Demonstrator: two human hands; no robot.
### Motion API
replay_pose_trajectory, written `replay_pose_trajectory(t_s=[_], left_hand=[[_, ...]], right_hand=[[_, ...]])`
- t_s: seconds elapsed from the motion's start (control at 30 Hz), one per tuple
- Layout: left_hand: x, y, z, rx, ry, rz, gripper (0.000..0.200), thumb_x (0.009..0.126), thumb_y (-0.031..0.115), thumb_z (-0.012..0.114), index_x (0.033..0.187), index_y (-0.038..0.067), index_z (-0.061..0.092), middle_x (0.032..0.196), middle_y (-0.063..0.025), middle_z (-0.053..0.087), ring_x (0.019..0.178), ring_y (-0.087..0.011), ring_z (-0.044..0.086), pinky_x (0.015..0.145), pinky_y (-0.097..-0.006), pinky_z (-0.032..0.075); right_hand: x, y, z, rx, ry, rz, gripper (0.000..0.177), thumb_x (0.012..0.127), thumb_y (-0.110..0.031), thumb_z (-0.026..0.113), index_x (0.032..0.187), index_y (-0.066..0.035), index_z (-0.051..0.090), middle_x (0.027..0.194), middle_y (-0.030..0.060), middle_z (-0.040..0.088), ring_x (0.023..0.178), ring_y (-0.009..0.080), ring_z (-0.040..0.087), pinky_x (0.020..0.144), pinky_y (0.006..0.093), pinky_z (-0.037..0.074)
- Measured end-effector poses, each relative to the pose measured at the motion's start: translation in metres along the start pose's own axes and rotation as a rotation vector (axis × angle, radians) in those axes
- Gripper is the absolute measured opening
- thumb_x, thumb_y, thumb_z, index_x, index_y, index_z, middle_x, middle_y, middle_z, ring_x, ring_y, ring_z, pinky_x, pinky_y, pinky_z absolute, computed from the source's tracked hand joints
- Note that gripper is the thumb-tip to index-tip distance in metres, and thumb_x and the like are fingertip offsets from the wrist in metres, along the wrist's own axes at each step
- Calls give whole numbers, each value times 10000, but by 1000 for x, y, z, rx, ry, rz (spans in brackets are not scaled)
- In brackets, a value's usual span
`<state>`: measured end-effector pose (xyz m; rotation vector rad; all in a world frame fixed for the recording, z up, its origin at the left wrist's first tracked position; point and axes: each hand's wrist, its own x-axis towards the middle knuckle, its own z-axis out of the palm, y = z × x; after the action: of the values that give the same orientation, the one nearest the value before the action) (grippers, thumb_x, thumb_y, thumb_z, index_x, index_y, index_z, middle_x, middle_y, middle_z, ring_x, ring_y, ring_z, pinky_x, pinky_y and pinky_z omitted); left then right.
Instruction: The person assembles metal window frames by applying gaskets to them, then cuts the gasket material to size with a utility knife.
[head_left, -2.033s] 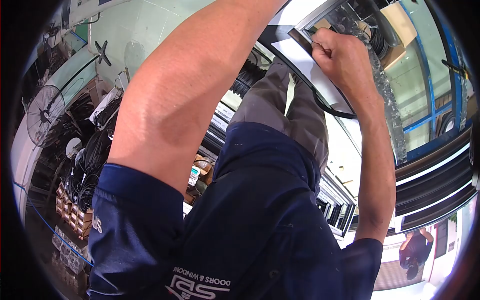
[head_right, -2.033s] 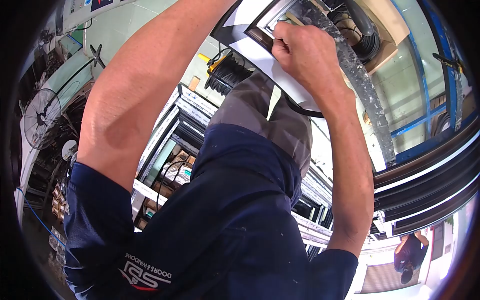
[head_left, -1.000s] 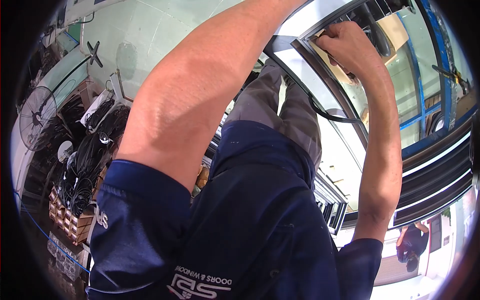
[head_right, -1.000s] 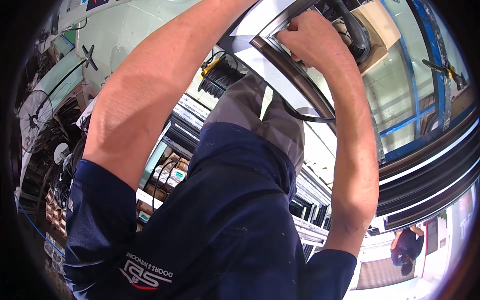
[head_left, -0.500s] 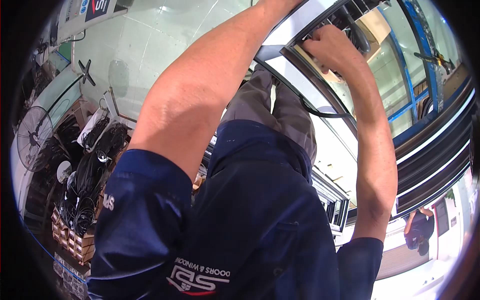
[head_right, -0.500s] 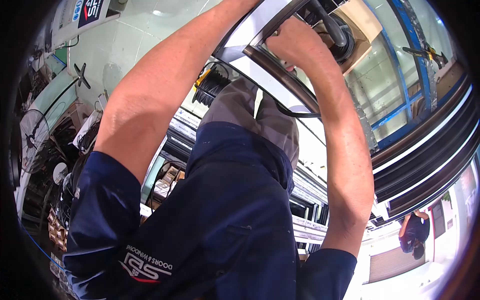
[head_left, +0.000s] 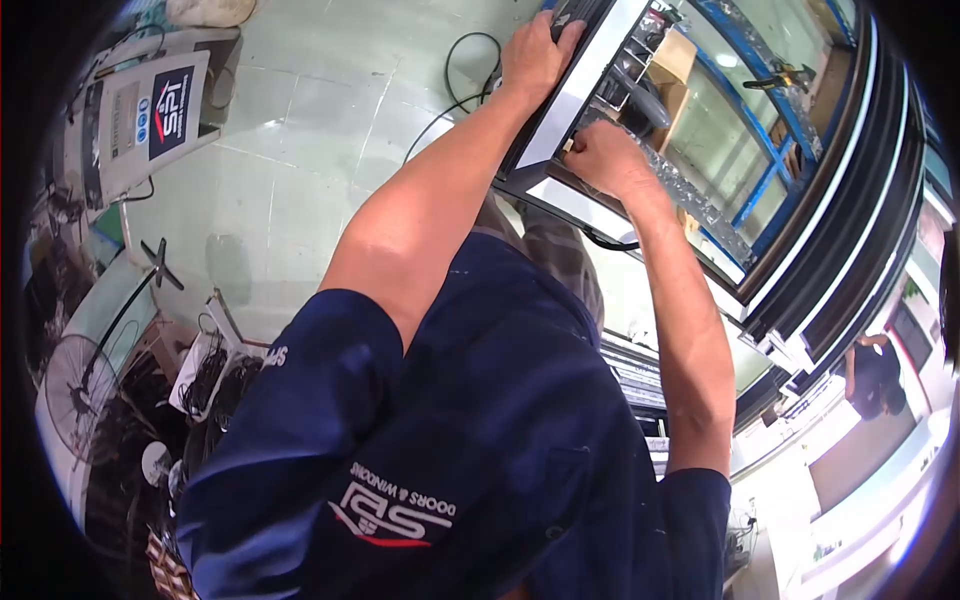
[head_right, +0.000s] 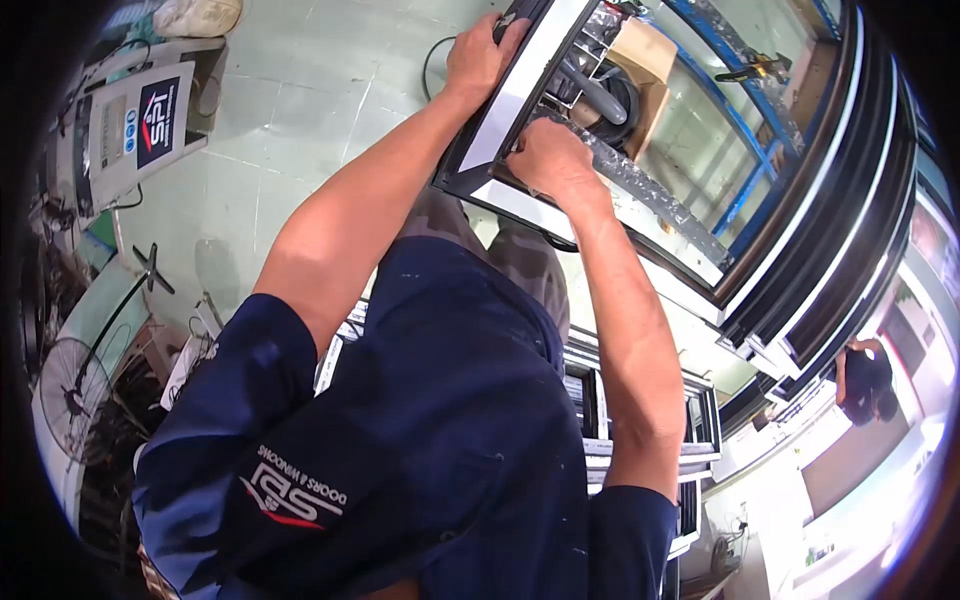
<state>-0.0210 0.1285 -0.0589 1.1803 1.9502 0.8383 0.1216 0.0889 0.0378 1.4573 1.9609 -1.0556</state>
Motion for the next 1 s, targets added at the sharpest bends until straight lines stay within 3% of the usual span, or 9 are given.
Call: replay_pose_trajectory(t_s=[0.1, 0.27, 0.37, 0.6, 0.73, 0.8, 0.83, 1.0], left_hand=[[2, -10, 13, -10, 138, 89, 610, 958, 529, 571, 1220, -21, 610, 1052, -258, 697, 1004, -450, 659, 878, -514, 515], [1, -5, 7, -34, 72, 50, 616, 953, 550, 565, 1213, -5, 613, 1102, -251, 687, 1044, -439, 648, 910, -507, 504], [1, -5, 5, -40, 40, 23, 672, 959, 579, 539, 1299, 4, 603, 1201, -248, 672, 1130, -421, 624, 976, -484, 479], [2, -8, 8, -36, 52, 44, 676, 961, 581, 536, 1300, 1, 603, 1153, -248, 688, 1106, -428, 634, 953, -491, 491], [0, -10, 8, -35, 56, 42, 676, 956, 592, 537, 1292, 10, 612, 1125, -242, 699, 1093, -429, 640, 931, -498, 500], [3, -9, 9, -31, 58, 57, 670, 956, 591, 537, 1295, 17, 613, 1122, -241, 701, 1092, -428, 641, 930, -500, 501], [4, -8, 9, -21, 72, 87, 600, 965, 535, 558, 1241, 4, 602, 1091, -250, 678, 1012, -449, 652, 875, -530, 515], [4, -8, 8, -31, 60, 72, 610, 968, 533, 551, 1257, -3, 593, 1116, -250, 673, 1037, -445, 646, 893, -522, 512]], right_hand=[[-8, -17, -6, -26, 23, 106, 267, 780, -209, 683, 974, -46, 769, 995, 206, 735, 1007, 363, 702, 914, 443, 543], [-11, -22, -3, 8, -33, 188, 280, 789, -211, 692, 1004, -50, 769, 1013, 201, 736, 1023, 364, 698, 931, 448, 539], [-6, -17, 3, 15, -36, 186, 265, 784, -190, 676, 985, -47, 773, 1001, 204, 738, 1008, 361, 703, 927, 441, 539], [-1, -3, -5, -22, 23, 199, 292, 771, -212, 656, 976, -37, 769, 998, 223, 728, 1005, 380, 695, 912, 442, 541], [-6, -2, -8, 134, 37, 87, 261, 765, -210, 648, 946, -80, 783, 980, 188, 738, 970, 365, 702, 883, 450, 544], [-7, -7, -12, 125, 11, 114, 257, 778, -214, 643, 953, -86, 781, 979, 190, 738, 975, 364, 700, 889, 453, 538], [-5, -7, -11, 104, 13, 128, 256, 780, -215, 644, 953, -86, 781, 977, 191, 738, 979, 363, 699, 892, 453, 538], [-1, -2, 2, 78, 26, 165, 251, 786, -218, 652, 963, -95, 779, 981, 188, 739, 990, 363, 700, 901, 460, 537]])
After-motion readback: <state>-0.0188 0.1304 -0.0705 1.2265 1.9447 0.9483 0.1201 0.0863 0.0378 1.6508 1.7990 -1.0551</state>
